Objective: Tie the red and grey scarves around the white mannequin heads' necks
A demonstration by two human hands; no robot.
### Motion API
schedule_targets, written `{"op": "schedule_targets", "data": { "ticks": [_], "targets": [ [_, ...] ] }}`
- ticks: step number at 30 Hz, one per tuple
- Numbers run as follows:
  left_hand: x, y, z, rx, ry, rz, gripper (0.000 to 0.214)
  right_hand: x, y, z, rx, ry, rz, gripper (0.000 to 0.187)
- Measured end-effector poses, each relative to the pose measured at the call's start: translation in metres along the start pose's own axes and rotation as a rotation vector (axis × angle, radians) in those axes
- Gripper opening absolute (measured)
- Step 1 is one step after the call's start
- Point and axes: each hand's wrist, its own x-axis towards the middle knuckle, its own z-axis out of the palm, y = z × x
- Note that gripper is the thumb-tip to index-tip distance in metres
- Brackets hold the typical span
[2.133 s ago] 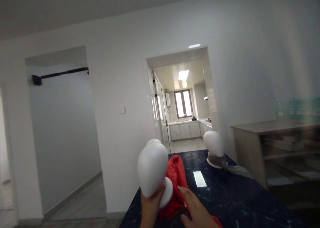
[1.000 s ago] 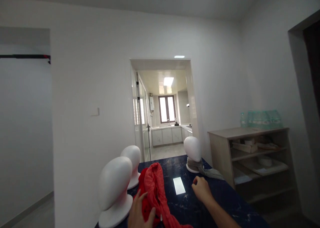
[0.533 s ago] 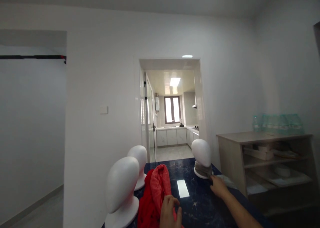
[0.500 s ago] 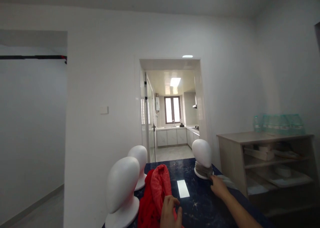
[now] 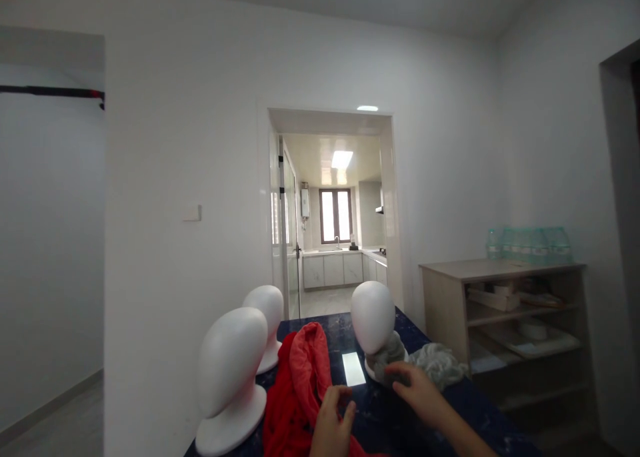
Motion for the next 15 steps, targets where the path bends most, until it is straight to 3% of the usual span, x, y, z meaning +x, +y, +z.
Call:
{"op": "schedule_targets", "data": {
  "ticks": [6, 12, 15],
  "targets": [
    [-0.004, 0.003, 0.002, -0.117, -0.243, 0.053, 0.043, -0.055, -0.037, -0.001, 0.075, -0.109, -0.001, 0.036],
    [-0.007, -0.002, 0.009, -0.148, -0.379, 0.208, 0.054, -0.077, -0.023, -0.008, 0.349, -0.107, 0.052, 0.046],
    [-0.011, 0.004, 0.012, -0.199, -0.408, 0.195, 0.055, -0.08, -0.021, -0.009, 0.449, -0.126, 0.061, 0.048]
  ]
}}
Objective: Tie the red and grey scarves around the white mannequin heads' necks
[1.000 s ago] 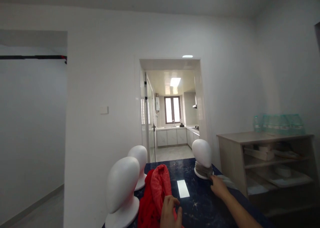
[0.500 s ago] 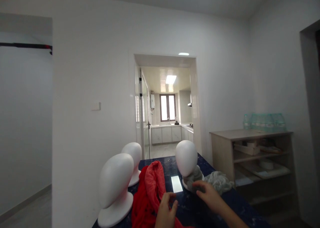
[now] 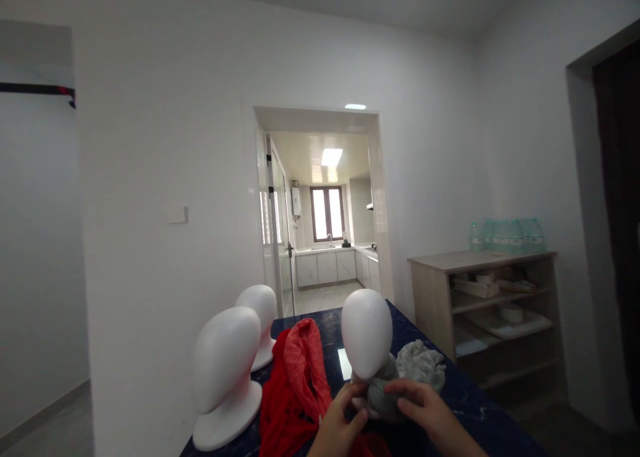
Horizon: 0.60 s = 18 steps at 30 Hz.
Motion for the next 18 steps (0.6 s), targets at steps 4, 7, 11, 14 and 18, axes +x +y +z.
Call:
{"op": "schedule_targets", "data": {
  "ticks": [4, 7, 11, 14, 18],
  "targets": [
    [-0.002, 0.008, 0.007, -0.145, -0.02, -0.054, 0.055, 0.005, 0.002, 0.013, -0.058, 0.142, 0.021, 0.035],
    [-0.002, 0.01, 0.012, -0.268, -0.032, -0.081, 0.059, 0.016, 0.009, 0.026, -0.055, 0.316, 0.018, 0.019],
    [0.005, 0.006, 0.02, -0.401, -0.029, -0.112, 0.062, 0.029, 0.012, 0.039, -0.074, 0.488, 0.042, 0.021],
    [0.018, -0.003, 0.029, -0.509, 0.021, -0.242, 0.069, 0.032, 0.006, 0.048, -0.112, 0.481, 0.103, 0.024],
    [0.038, -0.014, 0.046, -0.65, 0.19, -0.424, 0.069, 0.029, -0.002, 0.06, -0.095, 0.411, 0.192, 0.018]
  ]
}}
